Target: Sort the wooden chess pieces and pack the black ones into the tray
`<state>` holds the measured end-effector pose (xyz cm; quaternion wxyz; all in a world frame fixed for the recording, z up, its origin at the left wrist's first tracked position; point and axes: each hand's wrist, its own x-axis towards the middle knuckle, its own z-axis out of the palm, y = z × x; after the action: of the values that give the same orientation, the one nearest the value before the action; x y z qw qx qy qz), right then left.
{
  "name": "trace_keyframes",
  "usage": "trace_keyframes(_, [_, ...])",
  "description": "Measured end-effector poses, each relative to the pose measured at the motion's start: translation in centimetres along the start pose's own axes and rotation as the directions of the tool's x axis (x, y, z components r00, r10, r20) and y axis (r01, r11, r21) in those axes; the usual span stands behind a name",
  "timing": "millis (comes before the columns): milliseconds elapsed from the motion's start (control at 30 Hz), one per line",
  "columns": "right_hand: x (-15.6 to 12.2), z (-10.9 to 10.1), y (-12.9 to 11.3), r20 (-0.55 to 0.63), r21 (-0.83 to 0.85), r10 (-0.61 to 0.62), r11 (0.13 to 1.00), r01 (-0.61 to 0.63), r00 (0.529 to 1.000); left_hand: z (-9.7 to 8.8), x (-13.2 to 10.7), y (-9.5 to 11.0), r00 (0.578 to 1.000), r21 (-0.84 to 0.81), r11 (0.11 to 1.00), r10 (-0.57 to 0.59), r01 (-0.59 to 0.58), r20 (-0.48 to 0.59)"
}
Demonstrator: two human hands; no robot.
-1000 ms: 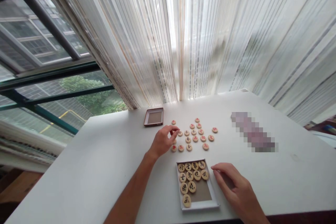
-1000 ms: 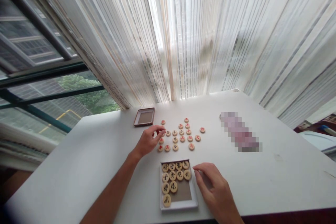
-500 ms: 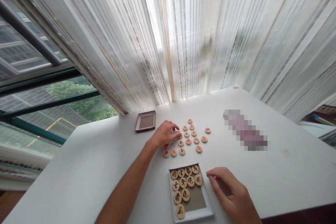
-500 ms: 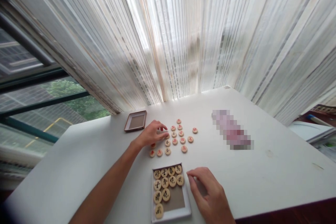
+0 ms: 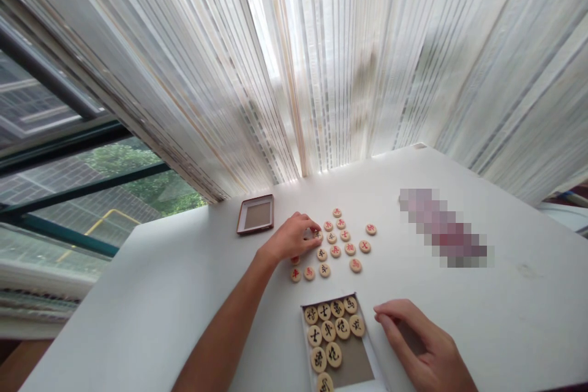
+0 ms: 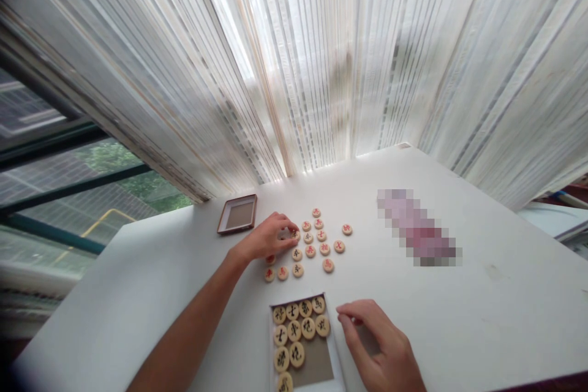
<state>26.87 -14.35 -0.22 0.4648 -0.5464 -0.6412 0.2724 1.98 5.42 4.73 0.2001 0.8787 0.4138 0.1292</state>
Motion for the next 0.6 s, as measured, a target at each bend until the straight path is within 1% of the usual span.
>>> trace_keyframes(100, [0.0,0.0,0.0,-0.007,-0.006,0.023,1.000,-0.023,1.000,-0.2,0.1,0.1,1.000,-0.010,1.000,-0.014,0.014,0.003])
trace_keyframes(200, [-0.1,0.1,0.1,-0.015,-0.010,0.041,0.999,-0.041,0.999,-0.7,-0.7,1.0,0.998,-0.069,0.997,-0.037,0.033,-0.059])
trace_keyframes(300, [-0.2,0.1,0.3,-0.004,-0.027,0.041,0.999,-0.041,0.999,-1.1,-2.8,2.8,0.992,-0.243,0.969,-0.066,0.038,-0.109])
trace_keyframes(400, [-0.2,0.2,0.6,0.024,-0.055,0.063,0.997,-0.061,0.998,-1.0,-5.4,4.9,0.993,-0.399,0.916,-0.075,0.031,-0.096])
trace_keyframes(467, [-0.1,0.3,0.6,0.056,-0.076,0.060,0.996,-0.056,0.997,-0.5,-7.1,6.1,0.991,-0.462,0.886,-0.089,0.034,-0.097])
trace_keyframes(600, [0.1,0.6,0.4,0.158,-0.138,-0.022,0.989,0.044,0.987,1.0,-9.6,7.1,0.983,-0.530,0.847,-0.118,0.026,-0.139])
